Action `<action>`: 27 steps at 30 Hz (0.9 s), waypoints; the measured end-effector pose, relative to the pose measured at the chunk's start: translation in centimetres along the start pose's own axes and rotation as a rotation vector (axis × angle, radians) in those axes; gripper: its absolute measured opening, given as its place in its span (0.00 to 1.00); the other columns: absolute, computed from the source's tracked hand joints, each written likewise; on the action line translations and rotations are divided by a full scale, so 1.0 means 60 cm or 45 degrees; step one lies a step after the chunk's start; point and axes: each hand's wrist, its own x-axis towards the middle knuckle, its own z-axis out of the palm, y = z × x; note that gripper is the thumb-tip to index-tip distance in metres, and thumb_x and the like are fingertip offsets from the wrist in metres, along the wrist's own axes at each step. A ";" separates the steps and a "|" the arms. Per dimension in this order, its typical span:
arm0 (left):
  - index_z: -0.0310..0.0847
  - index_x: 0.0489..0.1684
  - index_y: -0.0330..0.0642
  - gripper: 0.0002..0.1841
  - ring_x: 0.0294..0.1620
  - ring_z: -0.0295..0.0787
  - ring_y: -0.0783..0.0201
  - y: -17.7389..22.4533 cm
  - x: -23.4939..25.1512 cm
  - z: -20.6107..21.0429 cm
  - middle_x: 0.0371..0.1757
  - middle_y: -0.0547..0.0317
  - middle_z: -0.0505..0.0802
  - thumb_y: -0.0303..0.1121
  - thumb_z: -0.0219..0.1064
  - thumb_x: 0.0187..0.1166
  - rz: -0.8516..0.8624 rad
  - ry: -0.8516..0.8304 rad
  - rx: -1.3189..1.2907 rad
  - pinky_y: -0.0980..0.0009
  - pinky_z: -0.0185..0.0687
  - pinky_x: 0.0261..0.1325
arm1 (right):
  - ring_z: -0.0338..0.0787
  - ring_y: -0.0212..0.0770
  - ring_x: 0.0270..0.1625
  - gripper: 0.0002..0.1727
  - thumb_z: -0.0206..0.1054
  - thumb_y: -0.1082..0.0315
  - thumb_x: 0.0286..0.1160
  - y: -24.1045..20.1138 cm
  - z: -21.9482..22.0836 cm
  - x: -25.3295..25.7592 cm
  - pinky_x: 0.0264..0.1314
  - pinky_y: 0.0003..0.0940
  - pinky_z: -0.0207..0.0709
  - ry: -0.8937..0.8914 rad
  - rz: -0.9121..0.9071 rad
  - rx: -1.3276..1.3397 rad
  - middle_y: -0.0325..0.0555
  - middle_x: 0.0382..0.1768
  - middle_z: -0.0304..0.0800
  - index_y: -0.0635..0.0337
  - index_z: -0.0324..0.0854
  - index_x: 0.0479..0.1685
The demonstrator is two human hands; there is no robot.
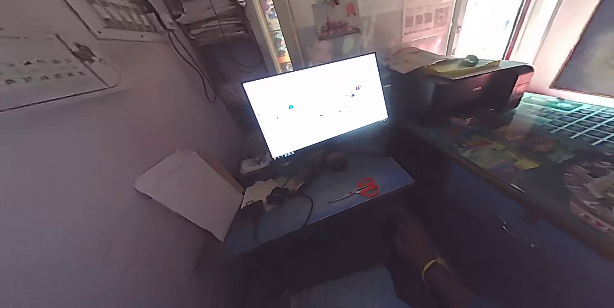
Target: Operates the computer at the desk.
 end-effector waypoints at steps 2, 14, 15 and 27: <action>0.73 0.82 0.40 0.31 0.87 0.68 0.40 0.007 0.000 -0.007 0.84 0.36 0.75 0.50 0.58 0.84 0.051 -0.037 0.055 0.43 0.61 0.86 | 0.66 0.55 0.89 0.32 0.60 0.53 0.81 -0.002 0.000 0.002 0.90 0.52 0.61 0.014 -0.014 0.010 0.52 0.86 0.69 0.50 0.71 0.85; 0.76 0.78 0.39 0.29 0.88 0.66 0.42 -0.004 0.003 0.001 0.85 0.38 0.75 0.50 0.56 0.85 0.028 -0.099 -0.053 0.44 0.60 0.88 | 0.67 0.55 0.89 0.32 0.60 0.51 0.81 -0.002 0.003 -0.002 0.90 0.53 0.61 0.028 -0.197 -0.003 0.53 0.86 0.70 0.49 0.72 0.85; 0.74 0.80 0.38 0.30 0.90 0.62 0.42 -0.006 0.001 0.002 0.87 0.39 0.72 0.49 0.56 0.86 0.022 -0.110 -0.070 0.44 0.56 0.90 | 0.67 0.55 0.89 0.32 0.61 0.53 0.80 -0.003 0.001 -0.003 0.90 0.52 0.61 0.037 -0.204 0.013 0.53 0.86 0.70 0.49 0.72 0.85; 0.75 0.79 0.38 0.33 0.89 0.65 0.45 0.001 -0.002 -0.021 0.86 0.42 0.74 0.53 0.59 0.83 -0.059 -0.143 -0.099 0.46 0.60 0.88 | 0.69 0.52 0.88 0.29 0.64 0.53 0.76 0.014 0.029 0.005 0.89 0.53 0.63 0.089 -0.344 0.010 0.47 0.86 0.71 0.46 0.81 0.78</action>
